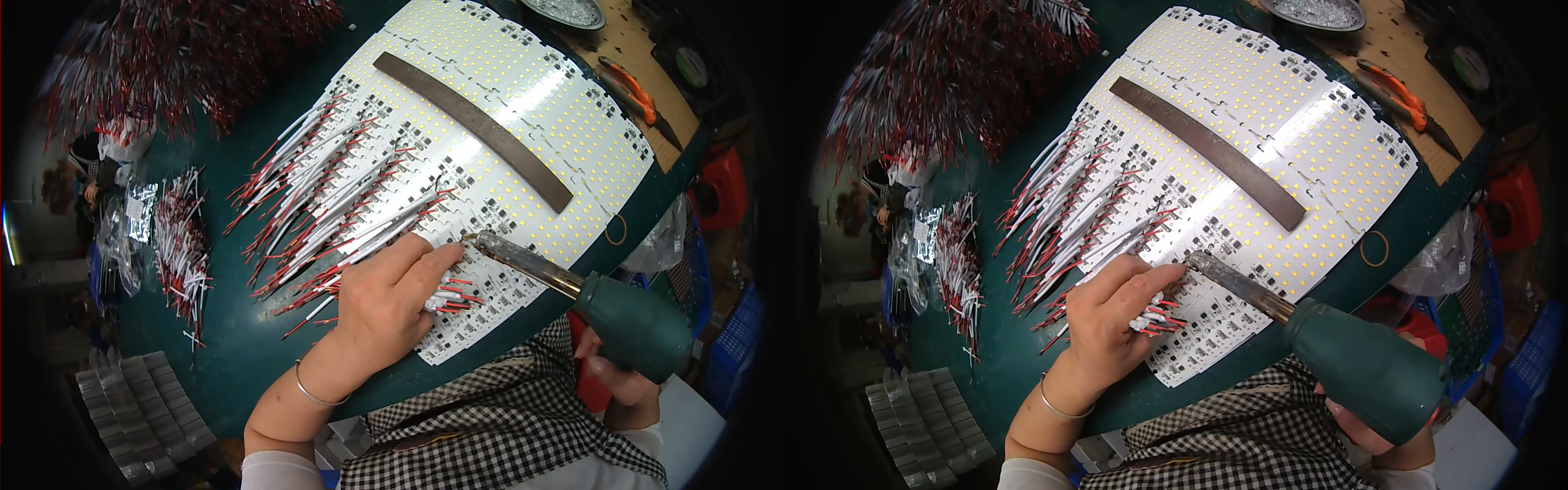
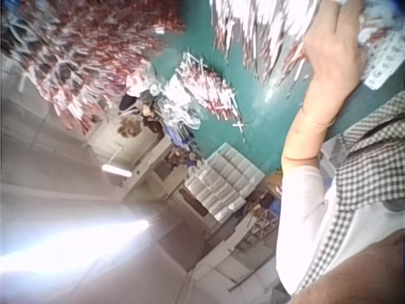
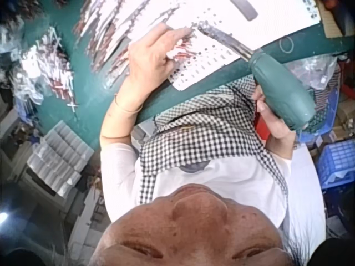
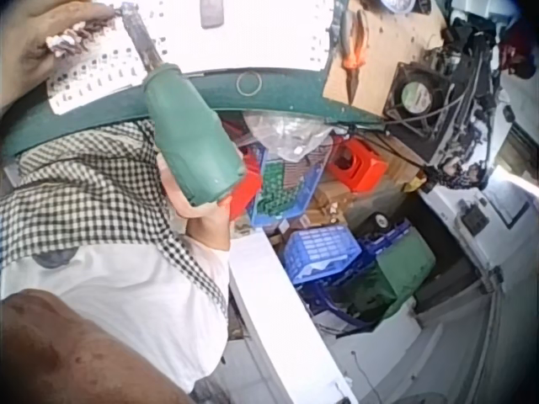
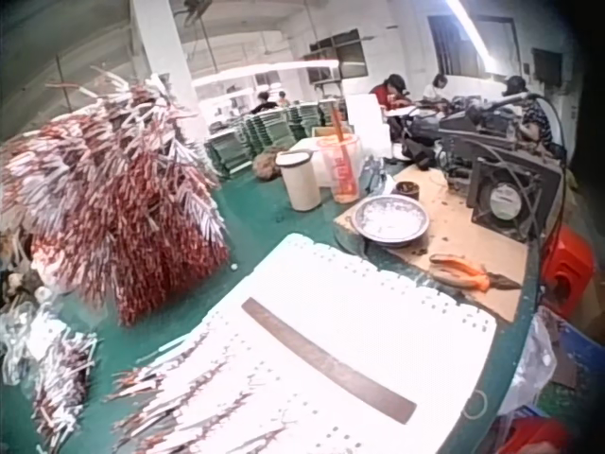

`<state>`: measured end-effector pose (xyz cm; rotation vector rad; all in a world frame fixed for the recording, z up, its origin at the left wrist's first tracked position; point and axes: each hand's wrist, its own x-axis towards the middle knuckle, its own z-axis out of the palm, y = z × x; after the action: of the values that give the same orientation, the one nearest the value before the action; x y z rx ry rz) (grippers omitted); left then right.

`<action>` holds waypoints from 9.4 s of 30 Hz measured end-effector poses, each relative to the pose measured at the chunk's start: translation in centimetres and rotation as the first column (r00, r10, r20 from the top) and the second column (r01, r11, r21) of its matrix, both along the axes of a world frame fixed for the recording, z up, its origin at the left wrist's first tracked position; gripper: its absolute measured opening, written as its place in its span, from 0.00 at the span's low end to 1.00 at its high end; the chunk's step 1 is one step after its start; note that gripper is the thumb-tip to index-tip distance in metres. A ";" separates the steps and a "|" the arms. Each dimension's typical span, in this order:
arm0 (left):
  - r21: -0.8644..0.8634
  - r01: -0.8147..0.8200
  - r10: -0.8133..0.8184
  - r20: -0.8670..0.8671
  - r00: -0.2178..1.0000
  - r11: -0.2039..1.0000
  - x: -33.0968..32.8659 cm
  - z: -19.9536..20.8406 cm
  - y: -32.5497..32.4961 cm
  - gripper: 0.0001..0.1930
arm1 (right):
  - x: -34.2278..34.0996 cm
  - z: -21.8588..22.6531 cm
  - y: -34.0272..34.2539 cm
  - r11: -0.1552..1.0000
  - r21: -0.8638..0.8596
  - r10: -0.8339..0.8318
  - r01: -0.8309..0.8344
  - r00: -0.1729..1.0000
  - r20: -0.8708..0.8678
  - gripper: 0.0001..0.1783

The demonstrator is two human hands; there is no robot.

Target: The person attaches wires onto LED strips on a circuit board using a soldering iron, soldering each wire lead to the contact points, and then lifts the board.

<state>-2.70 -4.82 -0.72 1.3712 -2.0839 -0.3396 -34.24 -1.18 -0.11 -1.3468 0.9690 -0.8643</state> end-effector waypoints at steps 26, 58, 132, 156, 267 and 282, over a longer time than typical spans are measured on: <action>0.013 -0.023 0.023 -0.002 1.000 1.000 0.0 -0.3 -0.1 0.26 | -1.0 0.9 1.8 0.965 0.125 -0.244 0.229 0.963 0.116 0.36; -0.155 0.110 -0.080 0.189 0.979 0.982 -0.2 0.0 0.3 0.22 | -0.2 2.0 0.9 0.964 0.190 -0.211 0.186 0.970 0.121 0.32; -0.040 0.010 -0.008 0.053 0.999 0.999 -0.6 0.4 -0.7 0.26 | -0.1 0.4 -0.5 1.000 0.022 0.019 -0.019 1.000 0.008 0.25; -0.009 0.016 -0.016 0.003 1.000 1.000 -0.8 0.7 -1.0 0.26 | -0.7 0.9 1.0 0.952 0.132 -0.288 0.275 0.954 0.083 0.35; -0.103 0.059 -0.063 -0.034 0.997 0.993 -2.0 0.6 -1.9 0.28 | -0.2 0.6 -0.8 0.998 0.037 -0.045 0.046 0.999 -0.005 0.22; -0.086 0.035 -0.037 -0.022 0.999 0.996 -2.0 0.7 -2.0 0.27 | 0.4 1.6 -0.7 0.933 0.162 -0.336 0.320 0.938 0.082 0.37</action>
<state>-4.66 -6.78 -0.03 1.2752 -2.0811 -0.2763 -33.82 -1.84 1.49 -1.0157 1.1685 -1.0854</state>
